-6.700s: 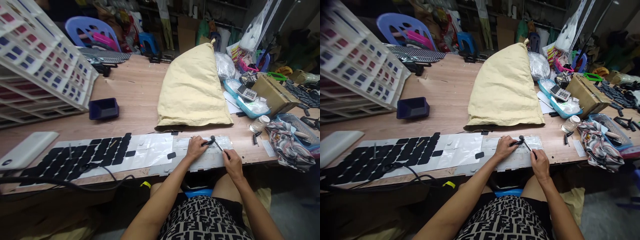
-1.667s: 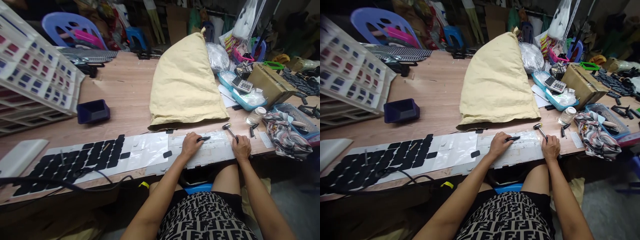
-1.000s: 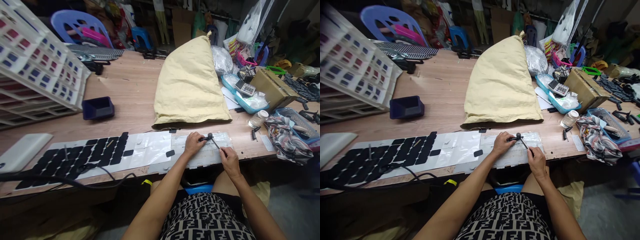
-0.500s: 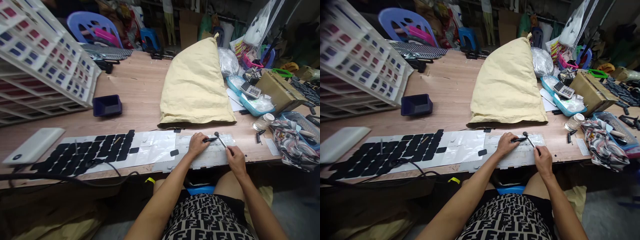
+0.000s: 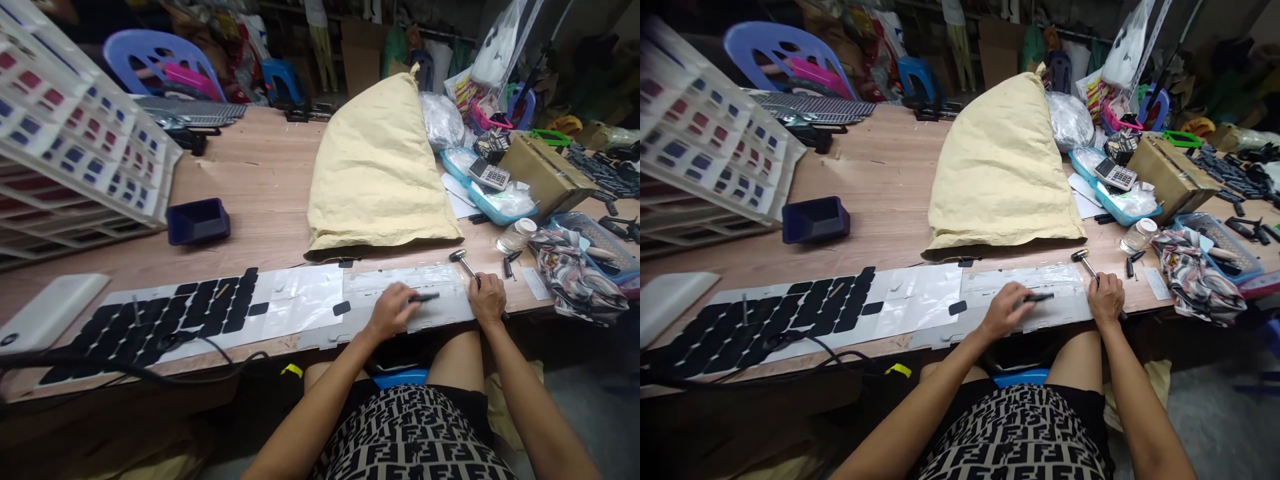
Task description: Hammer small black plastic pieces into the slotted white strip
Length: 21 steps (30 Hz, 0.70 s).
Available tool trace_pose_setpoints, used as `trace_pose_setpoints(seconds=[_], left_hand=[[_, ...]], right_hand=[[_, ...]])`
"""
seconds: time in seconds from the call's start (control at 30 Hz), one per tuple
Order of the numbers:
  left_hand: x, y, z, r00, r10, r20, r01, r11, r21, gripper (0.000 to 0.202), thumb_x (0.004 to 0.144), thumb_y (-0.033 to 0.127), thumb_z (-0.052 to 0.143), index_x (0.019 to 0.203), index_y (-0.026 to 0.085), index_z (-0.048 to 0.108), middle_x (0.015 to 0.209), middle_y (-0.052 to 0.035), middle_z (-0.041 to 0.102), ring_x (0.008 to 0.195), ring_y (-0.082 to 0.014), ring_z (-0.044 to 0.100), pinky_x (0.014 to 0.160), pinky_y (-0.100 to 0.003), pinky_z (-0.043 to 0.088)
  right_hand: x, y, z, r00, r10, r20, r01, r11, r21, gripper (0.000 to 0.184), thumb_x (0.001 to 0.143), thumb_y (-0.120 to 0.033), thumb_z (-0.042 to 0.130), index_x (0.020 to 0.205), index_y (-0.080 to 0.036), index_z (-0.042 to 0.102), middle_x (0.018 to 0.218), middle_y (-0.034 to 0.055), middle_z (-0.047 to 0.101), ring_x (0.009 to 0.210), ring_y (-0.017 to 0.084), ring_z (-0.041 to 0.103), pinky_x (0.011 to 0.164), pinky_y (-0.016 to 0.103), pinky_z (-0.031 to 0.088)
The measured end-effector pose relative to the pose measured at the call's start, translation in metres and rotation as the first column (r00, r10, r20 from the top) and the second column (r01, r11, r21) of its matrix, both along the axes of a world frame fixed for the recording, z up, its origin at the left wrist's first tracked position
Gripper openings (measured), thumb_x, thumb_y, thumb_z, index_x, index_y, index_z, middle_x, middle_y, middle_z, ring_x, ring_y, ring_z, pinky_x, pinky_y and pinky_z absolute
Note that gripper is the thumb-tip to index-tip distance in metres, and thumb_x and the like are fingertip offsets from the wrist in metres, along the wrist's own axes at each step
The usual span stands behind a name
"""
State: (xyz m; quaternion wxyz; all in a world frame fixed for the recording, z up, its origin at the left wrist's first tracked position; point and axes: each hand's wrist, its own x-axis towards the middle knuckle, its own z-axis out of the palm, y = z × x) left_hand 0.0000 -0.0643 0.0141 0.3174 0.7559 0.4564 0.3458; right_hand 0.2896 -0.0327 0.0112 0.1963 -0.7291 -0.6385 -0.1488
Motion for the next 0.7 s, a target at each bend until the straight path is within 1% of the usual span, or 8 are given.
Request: trace_pose_setpoints(seconds=[0.1,0.17,0.27,0.4,0.47,0.6,0.67,0.7], left_hand=[[0.001,-0.06,-0.012,0.935,-0.355,0.01,0.355,0.935,-0.008,0.033,0.099,0.042,0.052,0.116,0.023,0.072,0.101,-0.0104,0.07,0.092,-0.0224,0.063,0.086,-0.035,0.051],[0.003,-0.089,-0.033,0.906,-0.419,0.056,0.422,0.9,-0.108,0.035,0.099,0.042,0.05,0.119,0.023,0.072,0.103,-0.0105,0.071,0.092,-0.0212,0.066,0.085,-0.033,0.053],[0.005,-0.102,-0.072,0.978,-0.194,0.072,0.207,0.891,-0.404,0.033,0.097,0.04,0.052,0.118,0.024,0.073,0.11,-0.0096,0.073,0.101,-0.0231,0.069,0.092,-0.034,0.054],[0.003,-0.095,-0.097,0.972,-0.041,-0.231,-0.124,0.746,-0.654,0.037,0.091,0.033,0.059,0.126,0.029,0.07,0.124,-0.009,0.073,0.119,-0.0303,0.067,0.102,-0.042,0.051],[0.0,-0.093,-0.084,0.955,-0.103,-0.279,-0.101,0.769,-0.631,0.042,0.086,0.03,0.065,0.127,0.027,0.071,0.123,-0.0104,0.073,0.119,-0.0317,0.066,0.101,-0.043,0.051],[-0.012,-0.072,-0.023,0.944,-0.33,0.019,0.296,0.818,-0.493,0.033,0.083,0.037,0.07,0.113,0.025,0.078,0.105,-0.005,0.078,0.094,-0.0234,0.073,0.085,-0.032,0.055],[-0.022,-0.039,0.006,0.976,-0.192,0.1,0.217,0.882,-0.418,0.026,0.09,0.039,0.063,0.105,0.026,0.079,0.1,-0.0018,0.079,0.089,-0.0198,0.072,0.082,-0.03,0.054],[-0.029,-0.017,0.017,0.997,-0.037,0.063,0.058,0.927,-0.371,0.026,0.092,0.037,0.058,0.103,0.025,0.079,0.098,-0.0022,0.078,0.087,-0.0195,0.071,0.081,-0.03,0.054]], right_hand=[[-0.001,-0.001,0.0,1.0,-0.01,0.01,0.01,1.0,-0.01,0.021,0.093,-0.029,0.055,0.1,-0.018,0.07,0.095,0.0097,0.062,0.086,0.022,0.047,0.075,0.033,0.033],[-0.001,0.0,0.0,1.0,-0.02,0.018,0.02,1.0,-0.009,0.02,0.093,-0.029,0.055,0.1,-0.018,0.07,0.095,0.0093,0.062,0.086,0.022,0.048,0.074,0.033,0.032],[-0.001,0.0,0.0,0.999,-0.028,0.037,0.028,1.0,-0.002,0.02,0.093,-0.029,0.056,0.1,-0.018,0.071,0.096,0.0091,0.063,0.086,0.022,0.048,0.074,0.033,0.032],[0.0,0.0,0.0,0.999,-0.024,0.043,0.023,1.0,0.01,0.021,0.093,-0.029,0.056,0.101,-0.017,0.071,0.095,0.0091,0.062,0.086,0.022,0.048,0.073,0.033,0.032],[0.0,0.0,0.0,0.999,-0.019,0.044,0.018,1.0,0.021,0.021,0.093,-0.029,0.056,0.101,-0.017,0.071,0.094,0.0091,0.062,0.085,0.022,0.047,0.073,0.033,0.032],[0.001,0.001,-0.001,0.999,-0.004,0.039,0.003,0.999,0.035,0.02,0.093,-0.029,0.055,0.099,-0.017,0.07,0.093,0.0092,0.061,0.083,0.022,0.046,0.072,0.033,0.031],[0.001,0.002,-0.002,0.999,-0.005,0.039,0.004,0.999,0.04,0.02,0.093,-0.029,0.055,0.099,-0.017,0.07,0.093,0.0093,0.061,0.083,0.022,0.046,0.072,0.033,0.03],[0.001,0.002,-0.002,0.999,-0.008,0.043,0.006,0.999,0.044,0.02,0.093,-0.029,0.055,0.099,-0.017,0.07,0.093,0.0093,0.061,0.083,0.022,0.046,0.072,0.033,0.03]])
